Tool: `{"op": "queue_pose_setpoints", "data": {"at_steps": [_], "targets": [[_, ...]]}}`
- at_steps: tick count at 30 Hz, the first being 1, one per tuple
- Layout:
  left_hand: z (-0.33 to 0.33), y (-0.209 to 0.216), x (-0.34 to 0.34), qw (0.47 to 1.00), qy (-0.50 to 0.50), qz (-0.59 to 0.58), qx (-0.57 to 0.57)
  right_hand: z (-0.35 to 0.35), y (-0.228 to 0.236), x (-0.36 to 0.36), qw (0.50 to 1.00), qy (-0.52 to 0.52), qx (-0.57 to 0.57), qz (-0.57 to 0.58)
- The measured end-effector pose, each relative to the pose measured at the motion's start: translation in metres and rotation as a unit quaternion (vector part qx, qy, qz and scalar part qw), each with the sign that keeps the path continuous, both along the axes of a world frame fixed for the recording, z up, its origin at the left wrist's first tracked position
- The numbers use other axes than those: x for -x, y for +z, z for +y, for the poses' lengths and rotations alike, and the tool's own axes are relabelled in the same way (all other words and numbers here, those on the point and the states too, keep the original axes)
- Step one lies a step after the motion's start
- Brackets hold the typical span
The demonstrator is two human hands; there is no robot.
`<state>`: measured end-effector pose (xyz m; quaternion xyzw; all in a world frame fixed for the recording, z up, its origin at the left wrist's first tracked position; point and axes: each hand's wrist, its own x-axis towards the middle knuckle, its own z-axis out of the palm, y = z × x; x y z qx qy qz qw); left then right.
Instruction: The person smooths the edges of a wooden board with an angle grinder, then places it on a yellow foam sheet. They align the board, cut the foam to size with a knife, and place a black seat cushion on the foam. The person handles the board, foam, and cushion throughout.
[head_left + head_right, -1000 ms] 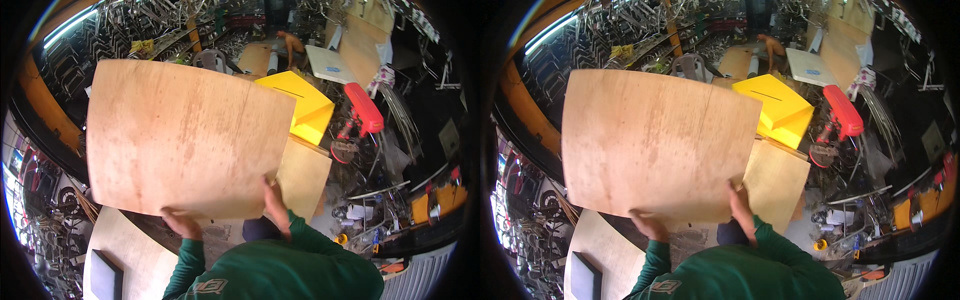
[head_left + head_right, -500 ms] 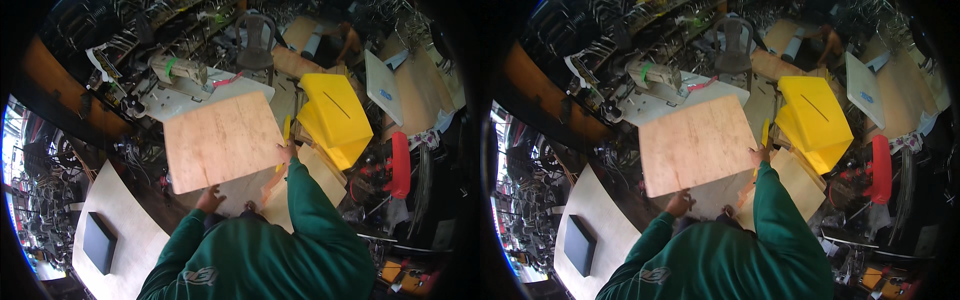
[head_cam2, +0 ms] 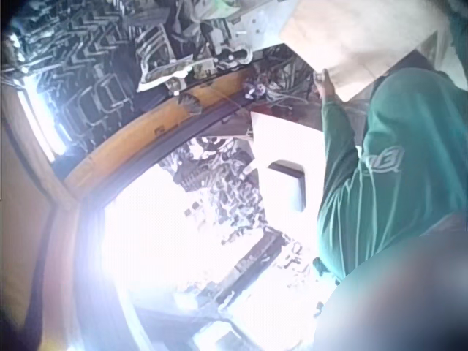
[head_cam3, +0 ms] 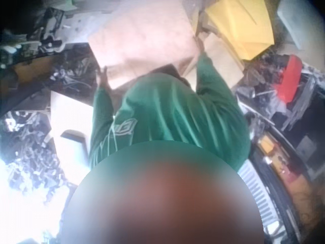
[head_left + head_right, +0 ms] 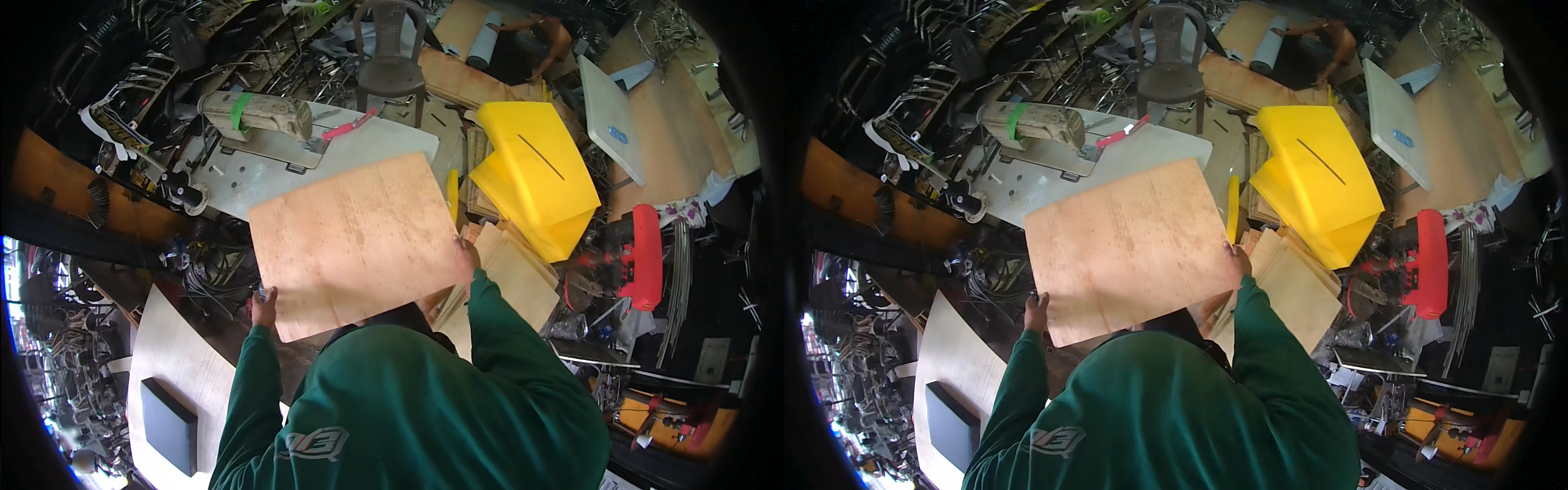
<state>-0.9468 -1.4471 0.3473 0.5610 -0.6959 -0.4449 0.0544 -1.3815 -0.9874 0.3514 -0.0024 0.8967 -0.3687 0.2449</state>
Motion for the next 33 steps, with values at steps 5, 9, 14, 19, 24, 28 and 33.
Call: {"op": "queue_pose_setpoints", "data": {"at_steps": [5, 9, 14, 19, 24, 28, 33], "targets": [[-0.044, -0.051, 0.045, 0.998, 0.044, -0.044, 0.019, -0.061, -0.001, 0.049, 0.989, -0.107, 0.094, 0.038], [-0.058, -0.082, 0.057, 0.989, 0.138, 0.035, -0.029, -0.084, -0.022, 0.106, 0.988, -0.081, 0.113, -0.061], [-0.035, -0.067, 0.073, 0.914, 0.361, 0.14, -0.123, -0.114, -0.049, 0.169, 0.951, -0.105, 0.214, -0.196], [0.035, 0.042, 0.11, 0.787, 0.464, 0.375, -0.155, -0.141, 0.019, 0.24, 0.868, -0.15, 0.404, -0.246], [0.072, 0.134, 0.107, 0.734, 0.265, 0.625, -0.015, -0.176, 0.138, 0.313, 0.786, 0.03, 0.587, -0.191], [0.1, 0.14, 0.083, 0.781, 0.247, 0.548, 0.168, -0.208, 0.198, 0.329, 0.642, 0.156, 0.58, -0.476], [0.144, 0.128, 0.068, 0.771, 0.484, 0.387, -0.145, -0.188, 0.194, 0.325, 0.773, 0.084, 0.339, -0.529]]}}
